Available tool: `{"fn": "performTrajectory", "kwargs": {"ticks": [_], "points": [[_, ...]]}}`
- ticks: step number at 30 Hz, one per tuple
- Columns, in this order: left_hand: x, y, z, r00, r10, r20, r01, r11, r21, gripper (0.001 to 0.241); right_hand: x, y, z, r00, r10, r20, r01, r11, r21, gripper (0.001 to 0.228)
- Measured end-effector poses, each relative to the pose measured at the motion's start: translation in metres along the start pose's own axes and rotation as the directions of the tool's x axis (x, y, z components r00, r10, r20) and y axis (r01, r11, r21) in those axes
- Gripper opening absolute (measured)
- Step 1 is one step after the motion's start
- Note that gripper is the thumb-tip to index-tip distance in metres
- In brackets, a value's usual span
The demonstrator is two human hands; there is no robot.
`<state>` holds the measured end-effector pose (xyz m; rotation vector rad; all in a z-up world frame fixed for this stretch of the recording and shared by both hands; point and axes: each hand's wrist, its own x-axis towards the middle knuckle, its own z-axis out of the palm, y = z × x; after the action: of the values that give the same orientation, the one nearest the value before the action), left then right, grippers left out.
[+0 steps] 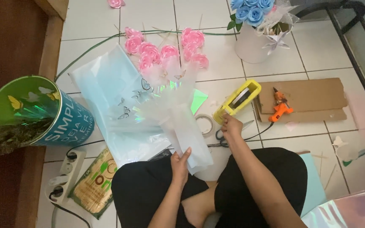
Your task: Assembling and wrapping a decorative flower bouquet with paper and butterfly ornaments.
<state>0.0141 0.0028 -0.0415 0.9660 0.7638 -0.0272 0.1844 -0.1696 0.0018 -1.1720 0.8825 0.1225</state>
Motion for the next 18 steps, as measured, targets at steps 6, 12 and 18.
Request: {"fn": "performTrajectory", "kwargs": {"ticks": [6,12,18], "points": [[0.008,-0.008,-0.004,1.0,0.009,0.0,-0.009,1.0,0.002,0.03,-0.003,0.006,0.007,0.985,-0.169,-0.045,0.163,0.98,-0.114,0.019],[0.012,-0.015,-0.009,0.999,0.032,-0.005,-0.032,0.999,0.007,0.028,0.033,0.024,0.006,0.963,-0.223,-0.149,0.193,0.962,-0.196,0.013],[0.007,-0.012,-0.011,0.998,0.056,-0.011,-0.056,0.998,-0.018,0.031,0.037,0.024,0.018,0.929,-0.306,-0.208,0.148,0.823,-0.548,0.042]]}}
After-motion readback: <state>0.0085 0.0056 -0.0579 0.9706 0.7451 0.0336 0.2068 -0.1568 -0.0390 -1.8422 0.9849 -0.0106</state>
